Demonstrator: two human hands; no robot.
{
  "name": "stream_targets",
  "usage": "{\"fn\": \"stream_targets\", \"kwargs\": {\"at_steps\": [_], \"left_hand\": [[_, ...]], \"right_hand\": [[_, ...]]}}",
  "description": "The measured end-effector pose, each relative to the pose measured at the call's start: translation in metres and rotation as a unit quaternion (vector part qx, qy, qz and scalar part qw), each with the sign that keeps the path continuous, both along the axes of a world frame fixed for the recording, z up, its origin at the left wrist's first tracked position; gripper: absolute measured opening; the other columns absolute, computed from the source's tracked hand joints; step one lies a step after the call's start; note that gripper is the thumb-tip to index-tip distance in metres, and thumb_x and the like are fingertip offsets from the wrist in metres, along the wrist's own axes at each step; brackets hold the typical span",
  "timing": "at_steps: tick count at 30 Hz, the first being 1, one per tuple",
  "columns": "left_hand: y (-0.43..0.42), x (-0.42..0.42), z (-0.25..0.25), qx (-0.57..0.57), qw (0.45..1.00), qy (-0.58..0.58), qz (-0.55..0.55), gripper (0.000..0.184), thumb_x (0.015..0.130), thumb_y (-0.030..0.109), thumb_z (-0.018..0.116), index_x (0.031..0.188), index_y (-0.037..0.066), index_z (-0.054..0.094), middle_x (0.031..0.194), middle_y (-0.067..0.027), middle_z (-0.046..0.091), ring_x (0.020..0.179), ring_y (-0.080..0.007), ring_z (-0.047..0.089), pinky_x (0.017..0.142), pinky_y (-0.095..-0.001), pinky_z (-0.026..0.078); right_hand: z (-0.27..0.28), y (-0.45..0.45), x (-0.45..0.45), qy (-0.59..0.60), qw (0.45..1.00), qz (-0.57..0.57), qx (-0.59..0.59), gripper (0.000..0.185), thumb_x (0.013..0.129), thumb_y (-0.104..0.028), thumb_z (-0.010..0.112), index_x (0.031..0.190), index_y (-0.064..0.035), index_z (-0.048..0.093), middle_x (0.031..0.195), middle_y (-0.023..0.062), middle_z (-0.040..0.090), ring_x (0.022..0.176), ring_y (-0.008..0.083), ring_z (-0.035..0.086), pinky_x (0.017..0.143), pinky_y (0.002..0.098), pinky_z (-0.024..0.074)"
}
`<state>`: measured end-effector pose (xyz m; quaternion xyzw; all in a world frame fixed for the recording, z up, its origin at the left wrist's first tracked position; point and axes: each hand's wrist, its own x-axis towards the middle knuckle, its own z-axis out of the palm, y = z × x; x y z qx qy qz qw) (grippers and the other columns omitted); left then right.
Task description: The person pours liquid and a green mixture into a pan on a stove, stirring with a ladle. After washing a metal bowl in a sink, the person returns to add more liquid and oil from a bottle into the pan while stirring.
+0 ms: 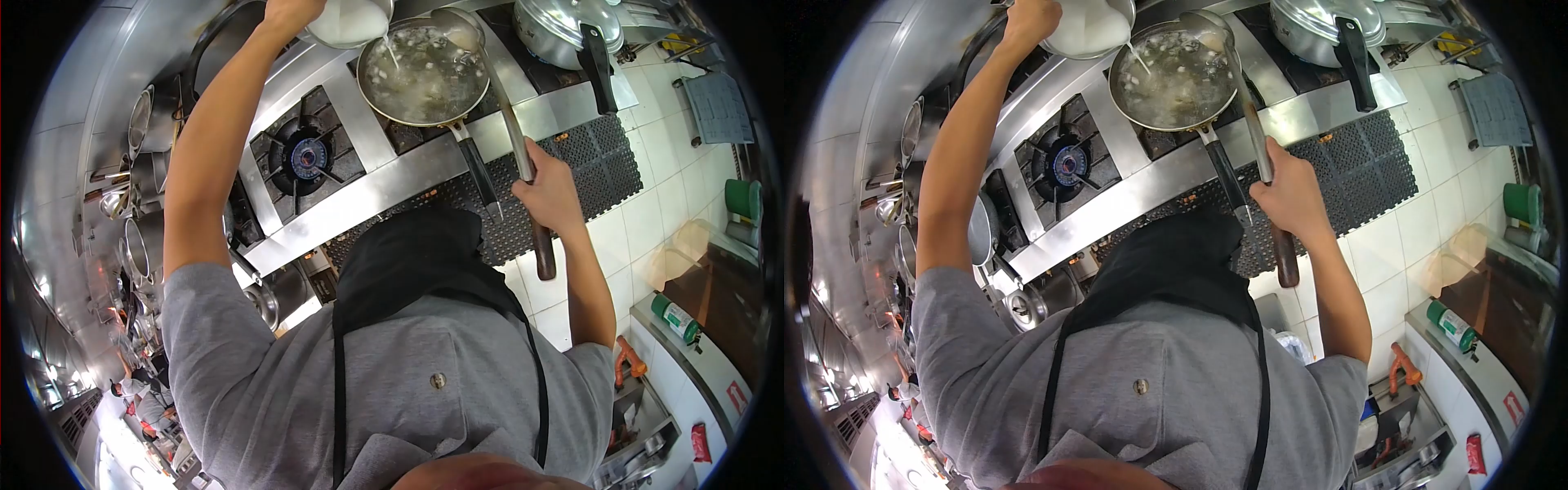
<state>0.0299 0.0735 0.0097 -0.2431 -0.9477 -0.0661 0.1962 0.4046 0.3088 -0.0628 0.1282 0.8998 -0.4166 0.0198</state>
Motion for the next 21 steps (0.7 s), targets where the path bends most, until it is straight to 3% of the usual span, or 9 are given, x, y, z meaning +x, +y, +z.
{"fn": "stream_targets", "kwargs": {"at_steps": [3,5,7,8,9,11,12,15,21], "left_hand": [[0.001,0.003,0.003,-0.001,1.000,-0.007,-0.004,0.024,0.082,-0.001,0.049,0.096,-0.005,0.067,0.095,-0.0329,0.065,0.093,-0.0495,0.064,0.083,-0.0521,0.053],[0.000,0.001,0.002,-0.003,1.000,-0.003,-0.014,0.023,0.081,-0.002,0.049,0.094,-0.006,0.067,0.094,-0.0336,0.065,0.092,-0.0498,0.065,0.081,-0.0518,0.054],[0.000,0.001,0.001,-0.008,1.000,0.000,-0.015,0.022,0.081,-0.002,0.049,0.093,-0.007,0.067,0.093,-0.0338,0.065,0.091,-0.0498,0.065,0.081,-0.0516,0.054],[-0.001,0.001,0.001,-0.013,1.000,0.002,-0.017,0.022,0.080,-0.003,0.049,0.092,-0.008,0.067,0.092,-0.0341,0.065,0.090,-0.0498,0.065,0.080,-0.0515,0.054],[-0.001,0.002,0.002,-0.013,1.000,0.002,-0.016,0.022,0.080,-0.003,0.049,0.092,-0.008,0.067,0.092,-0.0341,0.065,0.090,-0.0498,0.065,0.080,-0.0515,0.054],[0.001,0.005,0.002,-0.004,1.000,-0.004,-0.018,0.021,0.080,-0.002,0.049,0.090,-0.009,0.066,0.092,-0.0345,0.065,0.090,-0.0499,0.065,0.080,-0.0516,0.054],[0.002,0.005,0.002,-0.004,1.000,-0.005,-0.019,0.021,0.080,-0.002,0.049,0.090,-0.009,0.066,0.092,-0.0345,0.065,0.090,-0.0499,0.065,0.080,-0.0516,0.054],[0.002,0.001,-0.001,-0.007,1.000,-0.012,-0.002,0.021,0.080,-0.002,0.050,0.090,-0.009,0.066,0.094,-0.0345,0.065,0.090,-0.0499,0.065,0.081,-0.0517,0.054],[-0.001,0.002,-0.006,-0.015,1.000,0.013,-0.021,0.020,0.080,-0.002,0.050,0.090,-0.008,0.067,0.097,-0.0343,0.064,0.091,-0.0491,0.065,0.080,-0.0515,0.054]], "right_hand": [[-0.040,-0.010,-0.007,0.018,1.000,0.014,0.016,0.065,0.068,-0.007,0.064,0.129,0.0131,0.051,0.080,0.0301,0.063,0.075,0.0456,0.064,0.069,0.0416,0.0522],[-0.074,-0.014,-0.008,0.119,0.991,0.036,0.054,0.067,0.069,-0.008,0.066,0.130,0.0126,0.050,0.072,0.0251,0.062,0.069,0.0373,0.068,0.065,0.0394,0.0530],[-0.068,-0.028,-0.010,-0.052,0.964,0.042,-0.258,0.058,0.071,-0.008,0.068,0.124,0.0109,0.055,0.066,0.0150,0.061,0.059,0.0249,0.066,0.057,0.0349,0.0520],[-0.067,-0.036,-0.006,-0.042,0.919,0.009,-0.392,0.041,0.075,-0.007,0.070,0.111,0.0105,0.058,0.063,0.0060,0.057,0.051,0.0137,0.058,0.047,0.0298,0.0457],[-0.064,-0.034,-0.003,-0.043,0.919,0.010,-0.392,0.041,0.075,-0.007,0.070,0.111,0.0105,0.058,0.063,0.0060,0.057,0.051,0.0137,0.058,0.047,0.0298,0.0457],[-0.047,-0.022,0.000,-0.118,0.796,-0.096,-0.586,0.028,0.078,-0.006,0.068,0.101,0.0082,0.057,0.063,0.0042,0.056,0.046,0.0126,0.051,0.041,0.0273,0.0391],[-0.024,-0.016,-0.002,-0.127,0.776,-0.091,-0.610,0.028,0.080,-0.006,0.067,0.101,0.0081,0.057,0.060,0.0034,0.054,0.044,0.0112,0.049,0.038,0.0255,0.0348],[-0.018,0.002,0.008,-0.119,0.765,-0.064,-0.629,0.027,0.080,-0.007,0.067,0.101,0.0065,0.059,0.059,0.0026,0.054,0.043,0.0103,0.049,0.037,0.0247,0.0348],[0.033,0.011,0.019,-0.101,0.886,-0.049,-0.450,0.032,0.081,-0.006,0.063,0.109,0.0074,0.061,0.064,0.0036,0.057,0.046,0.0093,0.054,0.042,0.0232,0.0408]]}}
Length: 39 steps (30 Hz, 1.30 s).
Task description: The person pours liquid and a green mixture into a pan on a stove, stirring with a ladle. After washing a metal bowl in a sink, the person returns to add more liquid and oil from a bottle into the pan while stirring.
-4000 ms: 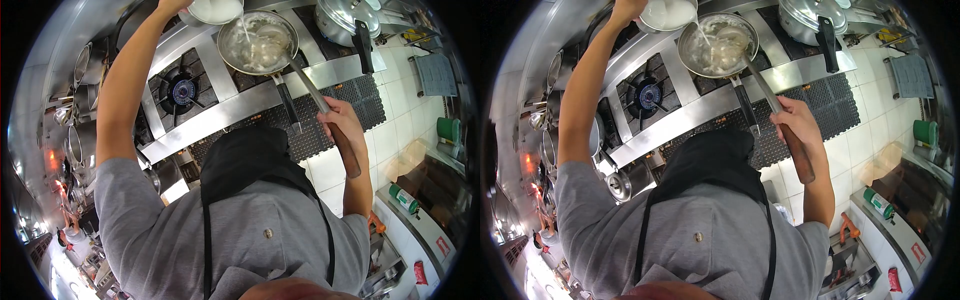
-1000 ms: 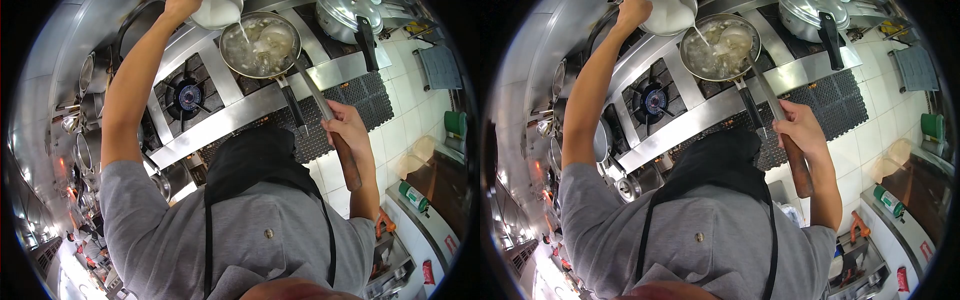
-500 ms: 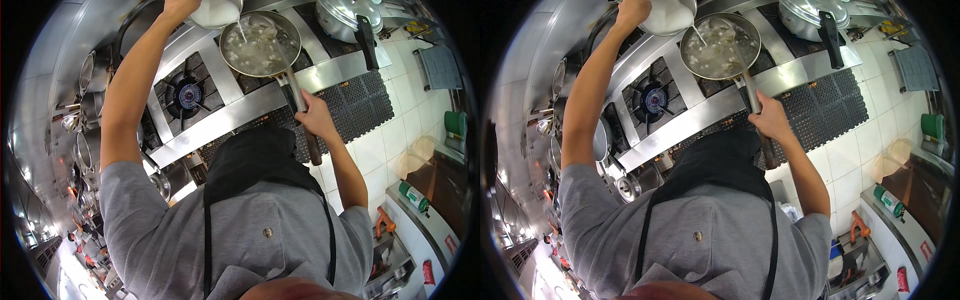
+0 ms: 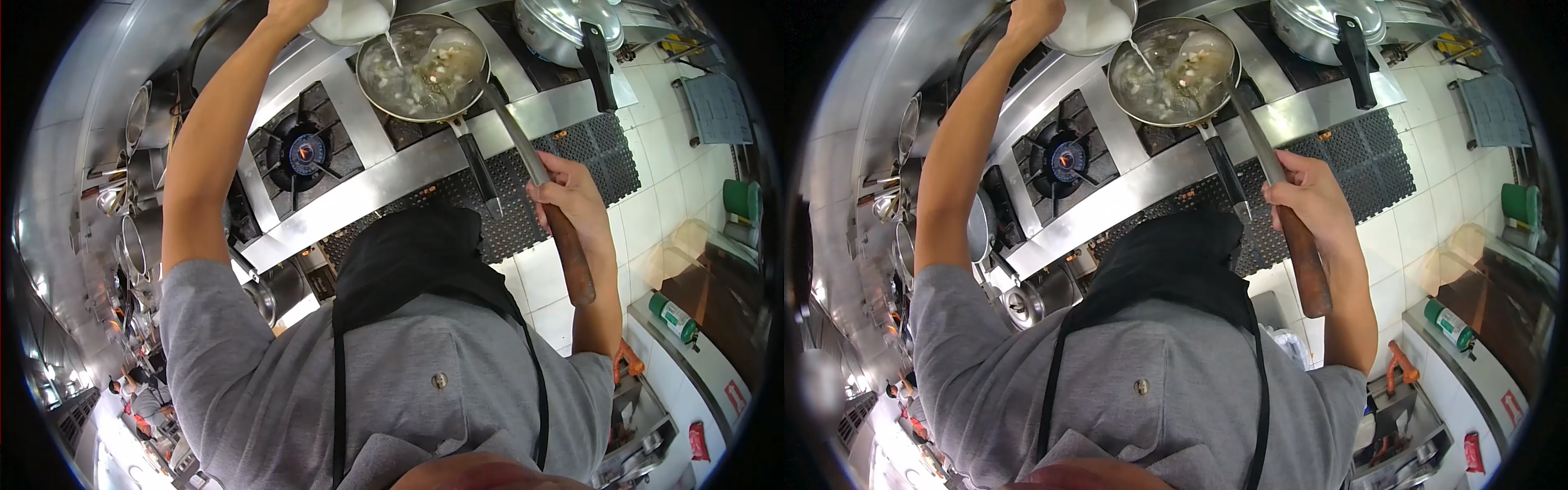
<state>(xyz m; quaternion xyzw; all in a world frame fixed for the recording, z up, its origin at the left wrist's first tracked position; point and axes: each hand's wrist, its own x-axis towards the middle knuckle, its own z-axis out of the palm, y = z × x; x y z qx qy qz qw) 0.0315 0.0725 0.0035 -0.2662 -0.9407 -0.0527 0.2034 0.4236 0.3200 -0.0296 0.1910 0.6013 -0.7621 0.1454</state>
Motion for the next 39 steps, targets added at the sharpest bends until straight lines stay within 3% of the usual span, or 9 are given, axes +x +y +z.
{"fn": "stream_targets", "kwargs": {"at_steps": [6,12,16,19,24,26,27,35,39], "left_hand": [[0.001,-0.002,-0.001,-0.008,1.000,-0.016,0.018,0.020,0.081,-0.001,0.050,0.088,-0.008,0.067,0.097,-0.0336,0.064,0.092,-0.0488,0.065,0.081,-0.0517,0.054],[0.000,-0.005,-0.003,-0.016,1.000,0.013,-0.004,0.021,0.081,-0.001,0.050,0.092,-0.007,0.067,0.101,-0.0334,0.064,0.095,-0.0490,0.064,0.083,-0.0508,0.053],[0.002,-0.003,-0.001,0.001,1.000,0.000,0.005,0.023,0.081,-0.001,0.049,0.095,-0.006,0.066,0.102,-0.0336,0.063,0.096,-0.0497,0.063,0.085,-0.0513,0.052],[0.002,-0.002,0.001,-0.003,1.000,-0.004,0.006,0.024,0.081,-0.002,0.049,0.097,-0.007,0.066,0.102,-0.0338,0.062,0.097,-0.0498,0.063,0.085,-0.0515,0.052],[0.003,0.000,-0.003,-0.010,1.000,0.005,0.012,0.024,0.082,-0.002,0.049,0.097,-0.007,0.066,0.103,-0.0342,0.062,0.096,-0.0495,0.063,0.085,-0.0518,0.053],[0.001,-0.001,-0.004,-0.005,1.000,0.007,0.008,0.024,0.082,-0.001,0.049,0.098,-0.007,0.066,0.103,-0.0336,0.062,0.095,-0.0493,0.064,0.085,-0.0523,0.053],[0.001,-0.001,-0.004,-0.004,1.000,0.007,0.008,0.024,0.082,-0.001,0.049,0.098,-0.007,0.066,0.103,-0.0336,0.062,0.095,-0.0493,0.064,0.085,-0.0523,0.053],[-0.004,-0.008,-0.010,-0.021,1.000,0.019,-0.001,0.019,0.082,0.000,0.050,0.093,-0.004,0.066,0.099,-0.0312,0.064,0.091,-0.0478,0.064,0.081,-0.0513,0.053],[-0.004,-0.009,-0.010,-0.017,1.000,0.024,0.001,0.019,0.082,0.001,0.050,0.093,-0.005,0.066,0.098,-0.0307,0.064,0.092,-0.0475,0.065,0.082,-0.0514,0.053]], "right_hand": [[-0.005,-0.003,-0.011,0.053,0.974,0.033,0.217,0.050,0.074,-0.002,0.062,0.123,0.0063,0.058,0.069,0.0051,0.058,0.053,0.0121,0.053,0.052,0.0262,0.0433],[-0.045,-0.017,-0.035,0.103,0.886,0.059,0.448,0.039,0.067,-0.007,0.065,0.102,0.0072,0.057,0.073,0.0262,0.057,0.071,0.0426,0.061,0.068,0.0431,0.0481],[-0.089,-0.030,-0.041,0.191,0.918,0.051,0.343,0.040,0.070,-0.006,0.065,0.108,0.0057,0.059,0.075,0.0230,0.062,0.065,0.0365,0.063,0.064,0.0412,0.0501],[-0.093,-0.035,-0.033,0.058,0.997,0.034,-0.033,0.026,0.081,-0.004,0.061,0.106,0.0040,0.061,0.071,0.0054,0.059,0.050,0.0096,0.054,0.045,0.0250,0.0451],[-0.060,-0.005,-0.021,-0.014,0.963,-0.046,-0.264,0.027,0.082,-0.008,0.062,0.103,0.0069,0.058,0.065,0.0053,0.058,0.045,0.0093,0.050,0.036,0.0236,0.0363],[-0.050,0.010,-0.013,-0.019,0.987,0.014,-0.157,0.046,0.084,-0.011,0.057,0.123,0.0115,0.052,0.075,0.0031,0.059,0.048,0.0057,0.052,0.037,0.0190,0.0409],[-0.021,0.006,-0.012,-0.021,0.995,0.011,-0.093,0.025,0.081,-0.009,0.064,0.101,0.0058,0.062,0.063,0.0037,0.057,0.044,0.0097,0.050,0.039,0.0236,0.0387],[0.006,0.013,-0.017,0.016,0.988,0.040,0.148,0.034,0.075,-0.004,0.064,0.107,0.0077,0.063,0.063,0.0030,0.056,0.051,0.0122,0.056,0.049,0.0262,0.0459],[-0.007,0.010,-0.032,0.094,0.902,0.111,0.407,0.052,0.071,0.000,0.061,0.123,0.0026,0.059,0.068,0.0029,0.059,0.056,0.0117,0.052,0.056,0.0277,0.0417]]}}
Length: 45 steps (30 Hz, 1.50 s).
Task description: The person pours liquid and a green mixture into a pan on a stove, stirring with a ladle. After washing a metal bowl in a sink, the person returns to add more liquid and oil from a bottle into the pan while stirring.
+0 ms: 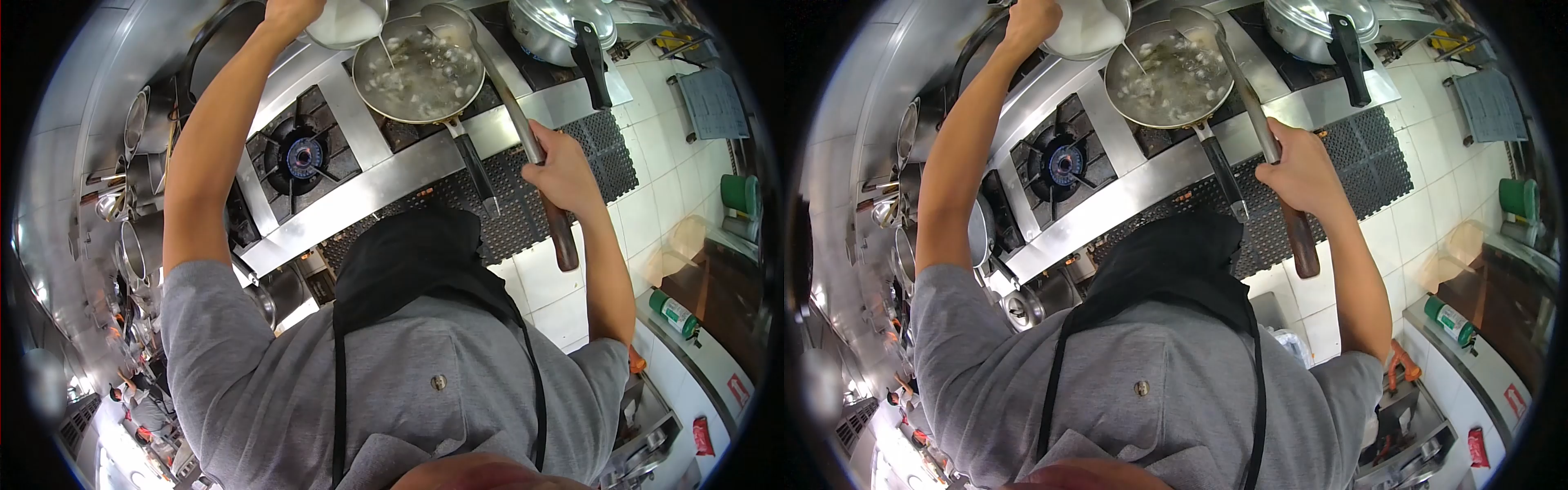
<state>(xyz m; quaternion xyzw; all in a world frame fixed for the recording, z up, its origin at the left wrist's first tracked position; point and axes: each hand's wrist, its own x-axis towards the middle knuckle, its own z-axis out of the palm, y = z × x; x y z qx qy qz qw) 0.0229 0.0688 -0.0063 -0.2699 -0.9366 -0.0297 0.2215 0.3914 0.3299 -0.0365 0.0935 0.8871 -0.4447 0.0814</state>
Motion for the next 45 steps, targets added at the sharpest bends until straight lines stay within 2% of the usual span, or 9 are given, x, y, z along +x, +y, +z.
{"fn": "stream_targets", "kwargs": {"at_steps": [4,12,17,24,29,36,38,43,45], "left_hand": [[0.003,0.003,0.006,-0.012,1.000,-0.025,0.010,0.019,0.082,0.000,0.051,0.093,-0.005,0.066,0.099,-0.0316,0.064,0.093,-0.0472,0.065,0.082,-0.0507,0.054],[0.005,0.001,0.002,-0.032,0.999,-0.012,0.004,0.019,0.081,-0.002,0.051,0.093,-0.005,0.065,0.098,-0.0319,0.063,0.093,-0.0467,0.065,0.082,-0.0506,0.054],[0.005,0.001,0.003,-0.018,1.000,-0.001,-0.017,0.020,0.081,-0.001,0.051,0.097,-0.005,0.063,0.101,-0.0320,0.063,0.095,-0.0467,0.064,0.084,-0.0506,0.053],[0.007,0.006,0.008,-0.006,1.000,-0.016,-0.014,0.023,0.082,-0.001,0.050,0.101,-0.004,0.063,0.100,-0.0315,0.063,0.095,-0.0470,0.064,0.084,-0.0507,0.053],[0.009,0.011,0.012,-0.006,1.000,-0.024,0.001,0.023,0.083,-0.002,0.050,0.102,-0.004,0.062,0.102,-0.0320,0.062,0.095,-0.0472,0.064,0.084,-0.0506,0.053],[0.008,0.005,0.011,-0.025,1.000,0.006,-0.017,0.024,0.083,-0.002,0.051,0.104,-0.006,0.063,0.103,-0.0324,0.062,0.094,-0.0461,0.064,0.082,-0.0496,0.055],[0.010,0.007,0.011,-0.030,0.999,-0.001,-0.011,0.024,0.082,-0.002,0.052,0.103,-0.006,0.063,0.102,-0.0325,0.062,0.093,-0.0455,0.065,0.081,-0.0492,0.055],[0.013,0.015,0.016,-0.052,0.999,0.001,-0.008,0.023,0.082,-0.001,0.052,0.103,-0.006,0.062,0.102,-0.0319,0.063,0.093,-0.0448,0.065,0.081,-0.0492,0.055],[0.012,0.013,0.015,-0.057,0.998,0.003,-0.008,0.023,0.083,-0.001,0.052,0.102,-0.006,0.062,0.102,-0.0317,0.063,0.093,-0.0446,0.065,0.080,-0.0491,0.055]], "right_hand": [[-0.053,-0.011,-0.014,0.102,0.993,-0.006,0.062,0.047,0.067,-0.005,0.066,0.112,0.0070,0.059,0.068,0.0202,0.059,0.061,0.0246,0.062,0.062,0.0367,0.0484],[-0.070,-0.036,-0.002,-0.110,0.846,-0.081,-0.515,0.049,0.083,-0.007,0.061,0.129,0.0092,0.053,0.069,0.0006,0.054,0.050,0.0061,0.052,0.041,0.0215,0.0415],[-0.052,-0.002,0.016,-0.129,0.806,-0.099,-0.570,0.032,0.081,-0.010,0.064,0.107,0.0083,0.059,0.066,0.0042,0.057,0.044,0.0100,0.051,0.036,0.0231,0.0368],[0.001,0.007,0.029,-0.098,0.917,-0.096,-0.373,0.061,0.077,-0.007,0.061,0.135,0.0104,0.049,0.074,0.0038,0.059,0.047,0.0088,0.054,0.040,0.0218,0.0418],[-0.005,-0.003,0.013,0.010,0.999,-0.003,0.039,0.068,0.069,-0.006,0.064,0.135,0.0077,0.049,0.067,0.0136,0.055,0.062,0.0164,0.062,0.058,0.0310,0.0485],[-0.095,-0.040,-0.007,0.159,0.985,-0.016,0.063,0.059,0.069,-0.009,0.069,0.123,0.0099,0.055,0.068,0.0168,0.058,0.057,0.0290,0.058,0.059,0.0364,0.0493],[-0.093,-0.055,-0.006,-0.051,0.938,-0.038,-0.342,0.051,0.074,-0.010,0.071,0.120,0.0074,0.057,0.066,0.0080,0.057,0.055,0.0183,0.058,0.053,0.0316,0.0471],[-0.072,-0.026,0.011,-0.111,0.753,-0.103,-0.641,0.048,0.081,-0.009,0.063,0.125,0.0089,0.053,0.069,0.0008,0.053,0.048,0.0059,0.048,0.036,0.0182,0.0368],[-0.051,-0.015,0.021,-0.123,0.821,-0.086,-0.551,0.053,0.080,-0.010,0.063,0.127,0.0107,0.051,0.071,0.0027,0.056,0.049,0.0066,0.050,0.037,0.0187,0.0383]]}}
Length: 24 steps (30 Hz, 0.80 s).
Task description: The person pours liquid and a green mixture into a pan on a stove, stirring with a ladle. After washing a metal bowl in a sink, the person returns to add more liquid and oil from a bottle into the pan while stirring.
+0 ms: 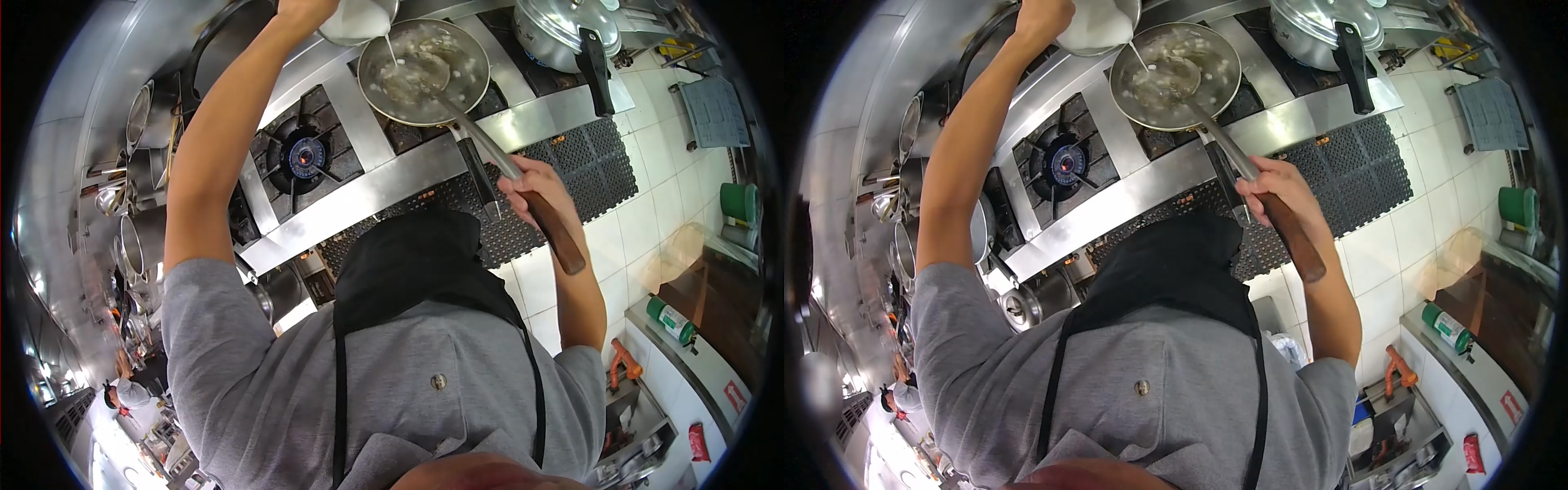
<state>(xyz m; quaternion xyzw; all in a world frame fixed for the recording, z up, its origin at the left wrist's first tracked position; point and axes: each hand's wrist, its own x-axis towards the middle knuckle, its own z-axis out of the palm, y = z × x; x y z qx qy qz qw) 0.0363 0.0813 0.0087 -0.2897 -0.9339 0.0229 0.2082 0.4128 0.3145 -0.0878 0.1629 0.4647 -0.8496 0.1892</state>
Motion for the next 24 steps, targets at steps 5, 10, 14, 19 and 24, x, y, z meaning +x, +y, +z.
{"fn": "stream_targets", "kwargs": {"at_steps": [5,10,14,19,24], "left_hand": [[-0.002,-0.003,-0.004,-0.014,0.999,0.029,-0.018,0.022,0.083,-0.001,0.052,0.103,-0.005,0.061,0.101,-0.0306,0.063,0.092,-0.0442,0.065,0.080,-0.0483,0.055],[0.003,0.006,0.002,-0.009,1.000,0.016,0.009,0.023,0.084,0.001,0.052,0.105,-0.005,0.060,0.103,-0.0306,0.062,0.092,-0.0435,0.066,0.080,-0.0479,0.055],[-0.002,-0.004,-0.006,-0.026,0.998,0.051,-0.014,0.024,0.085,0.003,0.052,0.106,-0.005,0.059,0.105,-0.0314,0.062,0.093,-0.0435,0.065,0.080,-0.0479,0.054],[0.001,0.000,-0.003,-0.023,0.999,0.034,-0.012,0.027,0.085,0.003,0.052,0.109,-0.005,0.058,0.105,-0.0314,0.062,0.093,-0.0433,0.065,0.080,-0.0482,0.054],[-0.005,-0.007,-0.013,-0.023,0.995,0.086,-0.045,0.028,0.084,0.003,0.052,0.109,-0.005,0.058,0.104,-0.0306,0.062,0.092,-0.0427,0.065,0.080,-0.0485,0.053]], "right_hand": [[0.049,0.008,0.017,0.009,0.988,-0.006,0.157,0.043,0.078,-0.005,0.063,0.118,0.0091,0.060,0.067,0.0044,0.058,0.048,0.0108,0.054,0.042,0.0246,0.0416],[0.054,0.006,0.013,0.094,0.873,0.061,0.475,0.058,0.069,-0.004,0.064,0.123,0.0146,0.054,0.070,0.0159,0.061,0.059,0.0232,0.062,0.058,0.0345,0.0495],[0.025,-0.007,0.002,0.129,0.801,0.025,0.584,0.061,0.067,-0.006,0.066,0.123,0.0136,0.054,0.071,0.0241,0.060,0.066,0.0362,0.064,0.067,0.0416,0.0505],[-0.067,-0.029,-0.013,0.233,0.771,-0.005,0.592,0.065,0.071,-0.006,0.068,0.133,0.0070,0.051,0.074,0.0173,0.061,0.063,0.0236,0.063,0.062,0.0349,0.0503],[-0.031,-0.036,-0.010,0.040,0.990,0.026,0.135,0.034,0.086,-0.008,0.061,0.117,0.0044,0.058,0.064,0.0012,0.054,0.050,0.0076,0.053,0.045,0.0244,0.0436]]}}
